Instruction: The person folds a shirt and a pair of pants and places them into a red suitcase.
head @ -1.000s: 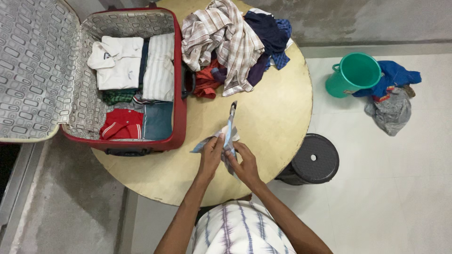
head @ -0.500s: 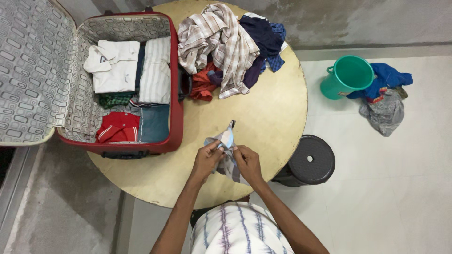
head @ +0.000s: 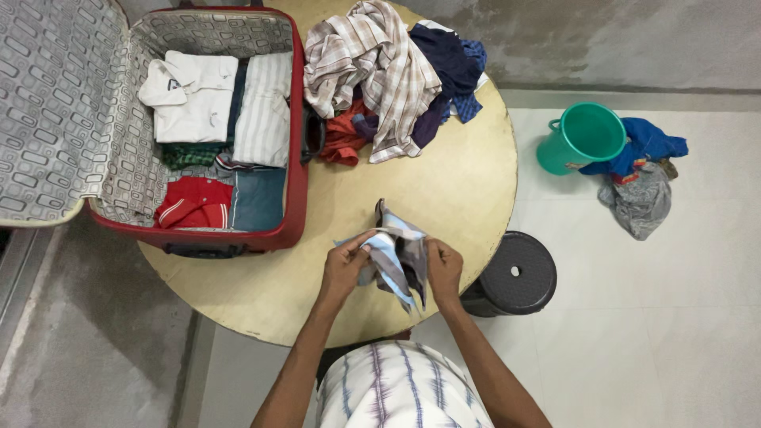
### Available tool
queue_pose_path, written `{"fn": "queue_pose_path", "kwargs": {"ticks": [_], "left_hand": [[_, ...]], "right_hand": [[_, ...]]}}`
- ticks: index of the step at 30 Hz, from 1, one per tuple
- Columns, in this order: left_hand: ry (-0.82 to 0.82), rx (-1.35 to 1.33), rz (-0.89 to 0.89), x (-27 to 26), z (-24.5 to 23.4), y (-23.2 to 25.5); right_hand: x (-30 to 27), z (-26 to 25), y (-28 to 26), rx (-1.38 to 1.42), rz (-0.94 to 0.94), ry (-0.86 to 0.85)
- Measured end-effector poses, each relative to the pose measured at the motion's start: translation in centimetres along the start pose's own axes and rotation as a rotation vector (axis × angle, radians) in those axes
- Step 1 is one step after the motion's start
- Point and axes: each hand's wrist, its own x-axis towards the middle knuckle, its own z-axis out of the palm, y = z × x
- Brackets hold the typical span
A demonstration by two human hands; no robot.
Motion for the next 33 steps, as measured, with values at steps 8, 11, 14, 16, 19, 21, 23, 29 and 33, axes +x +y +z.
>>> {"fn": "queue_pose_path", "kwargs": {"ticks": [8, 11, 14, 16, 19, 21, 23, 29, 33], "left_hand": [[0.163, 0.167, 0.003, -0.4, -3.2, 1.5], [0.240, 0.299, 0.145, -0.1, -4.8, 2.1], [0.387, 0.369, 0.240, 0.5, -7.4, 2.2], [0.494, 0.322, 0.350, 1.0, -9.6, 1.9], [0.634, 0.127, 0.255, 0.7, -12.9, 1.7], [0.728, 0.115, 0.287, 0.3, -14.7, 1.9], [0.738, 0.025, 0.305, 0.0, -16.0, 2.2], [0.831, -0.020, 0.319, -0.2, -17.3, 3.5], [0.826, -0.062, 0.339, 0.5, -17.6, 3.5]], "right_hand": [[3.2, -1.8, 0.0, 0.038, 0.089, 0.122], [4.5, -2.5, -0.7, -0.062, 0.045, 0.172], [5.9, -4.2, -1.1, -0.133, 0.045, 0.249], [6.9, -5.8, -1.0, -0.117, 0.067, 0.295], [8.4, -8.9, 0.3, -0.007, 0.081, 0.344], [9.7, -10.9, 1.6, 0.079, 0.029, 0.358], [10.6, -12.6, 2.8, 0.011, 0.039, 0.404], [11.4, -14.6, 4.8, 0.194, 0.035, 0.454], [11.6, -14.9, 7.1, 0.070, 0.074, 0.519]]}}
